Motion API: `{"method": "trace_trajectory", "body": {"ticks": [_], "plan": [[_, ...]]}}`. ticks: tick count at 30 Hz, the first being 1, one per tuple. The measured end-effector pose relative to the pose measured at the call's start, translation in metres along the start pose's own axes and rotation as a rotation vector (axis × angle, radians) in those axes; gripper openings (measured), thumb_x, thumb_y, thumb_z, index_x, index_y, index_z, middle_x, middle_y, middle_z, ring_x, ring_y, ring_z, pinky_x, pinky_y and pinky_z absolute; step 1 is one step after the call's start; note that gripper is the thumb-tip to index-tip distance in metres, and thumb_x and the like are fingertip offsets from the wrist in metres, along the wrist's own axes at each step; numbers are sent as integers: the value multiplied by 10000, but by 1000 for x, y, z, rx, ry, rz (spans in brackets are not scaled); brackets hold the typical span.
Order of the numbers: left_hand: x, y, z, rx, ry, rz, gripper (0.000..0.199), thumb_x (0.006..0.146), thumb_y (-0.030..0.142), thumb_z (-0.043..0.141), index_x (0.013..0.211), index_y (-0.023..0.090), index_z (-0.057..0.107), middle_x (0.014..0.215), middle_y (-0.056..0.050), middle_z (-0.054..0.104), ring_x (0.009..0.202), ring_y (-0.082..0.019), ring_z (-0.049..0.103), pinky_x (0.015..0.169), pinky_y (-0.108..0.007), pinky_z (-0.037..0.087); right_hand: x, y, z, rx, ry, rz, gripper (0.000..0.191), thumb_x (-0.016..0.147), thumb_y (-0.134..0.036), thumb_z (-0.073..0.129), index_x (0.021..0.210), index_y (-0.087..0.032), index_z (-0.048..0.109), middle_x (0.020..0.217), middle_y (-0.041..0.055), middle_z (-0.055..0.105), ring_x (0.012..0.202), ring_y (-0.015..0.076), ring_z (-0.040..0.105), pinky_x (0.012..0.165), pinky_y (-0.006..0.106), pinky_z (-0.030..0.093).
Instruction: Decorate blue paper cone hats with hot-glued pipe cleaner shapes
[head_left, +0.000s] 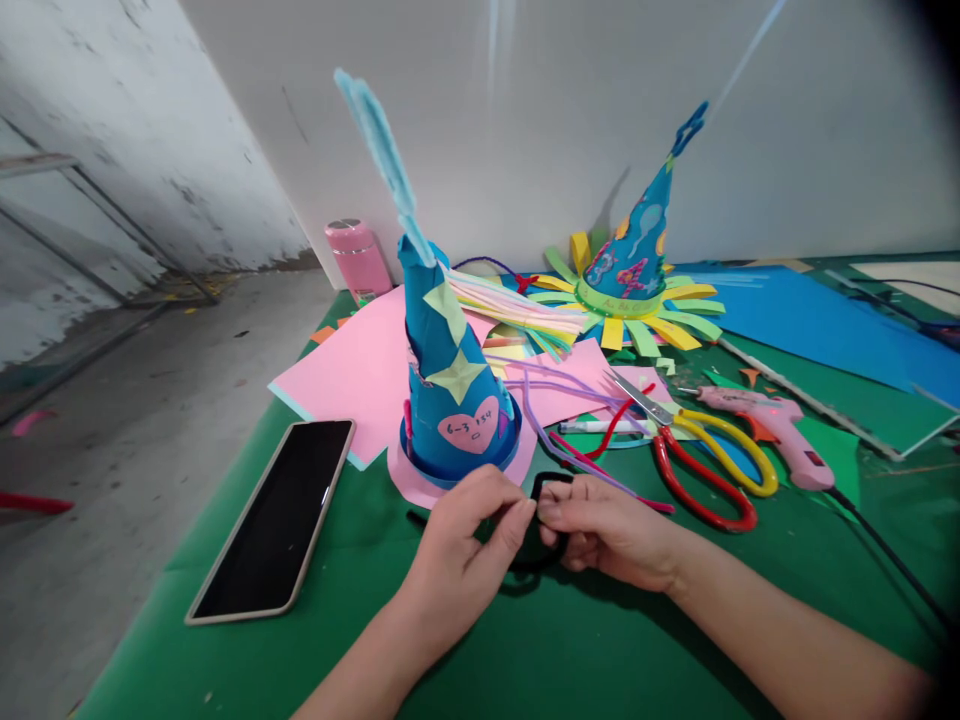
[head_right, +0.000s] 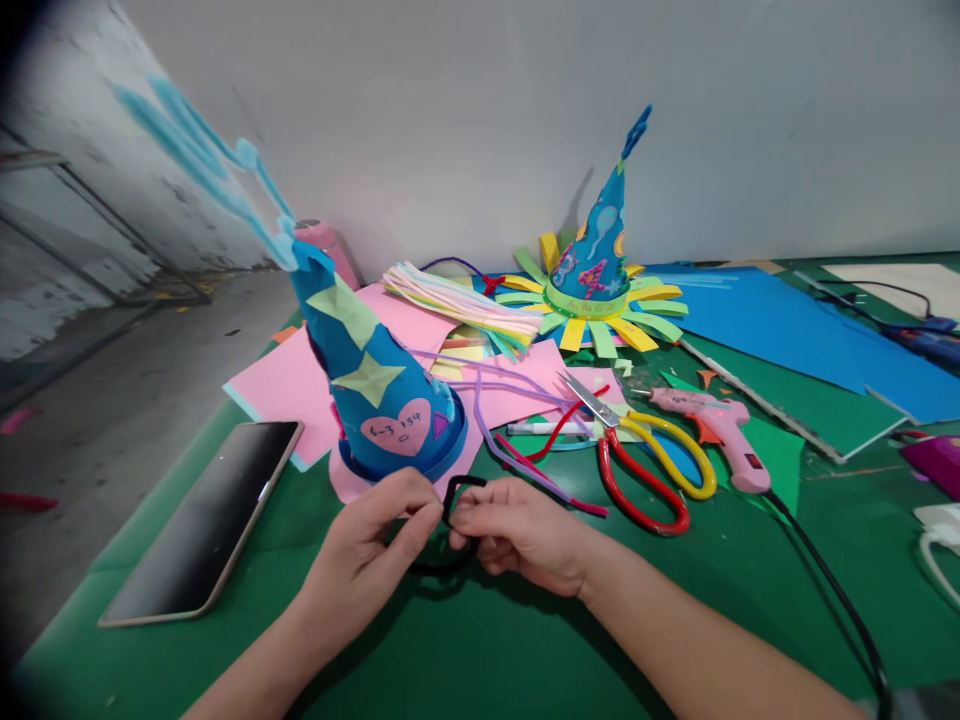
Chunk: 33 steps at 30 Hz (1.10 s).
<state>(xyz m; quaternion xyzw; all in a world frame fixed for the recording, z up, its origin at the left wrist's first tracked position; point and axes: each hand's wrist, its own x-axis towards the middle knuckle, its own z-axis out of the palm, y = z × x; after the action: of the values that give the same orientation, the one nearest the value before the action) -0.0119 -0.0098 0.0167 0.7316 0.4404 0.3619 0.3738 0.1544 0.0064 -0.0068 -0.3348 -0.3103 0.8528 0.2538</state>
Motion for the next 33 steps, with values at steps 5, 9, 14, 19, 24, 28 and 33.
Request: {"method": "trace_trajectory", "body": {"ticks": [5, 9, 14, 19, 24, 28, 33], "plan": [[-15, 6, 4, 394, 240, 475, 63, 695, 105, 560, 727, 155, 540, 642, -34, 540, 625, -148, 470, 580, -293, 378, -2, -9, -4, 77, 34, -29, 150, 682, -191, 619, 615, -119, 506, 573, -28, 537, 380, -11, 238, 412, 157, 175], [-14, 9, 12, 600, 206, 408, 64, 726, 161, 546, 781, 167, 579, 707, -43, 610, 741, -189, 507, 684, -347, 360, -5, -12, -6, 85, 8, -19, 173, 686, -203, 616, 597, -109, 501, 525, -45, 486, 378, -13, 207, 404, 149, 150], [-9, 5, 14, 621, -82, 295, 175, 792, 129, 415, 773, 169, 585, 650, -10, 593, 629, -143, 474, 664, -343, 313, -5, -11, -9, -78, 31, -91, 177, 699, -238, 603, 612, -117, 507, 572, -40, 487, 390, -2, 244, 411, 174, 149], [-12, 0, 9, 674, -145, 379, 196, 792, 129, 393, 786, 178, 582, 673, -20, 569, 643, -149, 444, 652, -352, 275, -3, -10, -11, -411, 40, -177, 243, 758, -315, 541, 605, -131, 501, 558, -47, 444, 423, 27, 271, 414, 202, 148], [-10, -3, 6, 709, -183, 438, 201, 785, 127, 389, 808, 180, 582, 676, -26, 551, 651, -156, 421, 648, -350, 269, -3, -11, -11, -567, 61, -199, 301, 763, -378, 521, 582, -141, 484, 536, -55, 395, 443, 45, 262, 416, 208, 157], [-10, -9, 9, 708, -163, 463, 215, 793, 112, 371, 822, 171, 576, 682, -29, 547, 647, -156, 415, 653, -351, 271, -3, -11, -8, -578, 105, -230, 323, 753, -384, 531, 548, -141, 474, 537, -50, 418, 452, 46, 269, 427, 206, 174], [-13, -16, 13, 625, -97, 425, 206, 784, 89, 375, 813, 158, 566, 683, -27, 539, 638, -149, 420, 638, -334, 290, -2, -7, -5, -586, 156, -285, 299, 769, -397, 510, 620, -138, 525, 574, -34, 459, 469, 53, 320, 438, 199, 209]]}}
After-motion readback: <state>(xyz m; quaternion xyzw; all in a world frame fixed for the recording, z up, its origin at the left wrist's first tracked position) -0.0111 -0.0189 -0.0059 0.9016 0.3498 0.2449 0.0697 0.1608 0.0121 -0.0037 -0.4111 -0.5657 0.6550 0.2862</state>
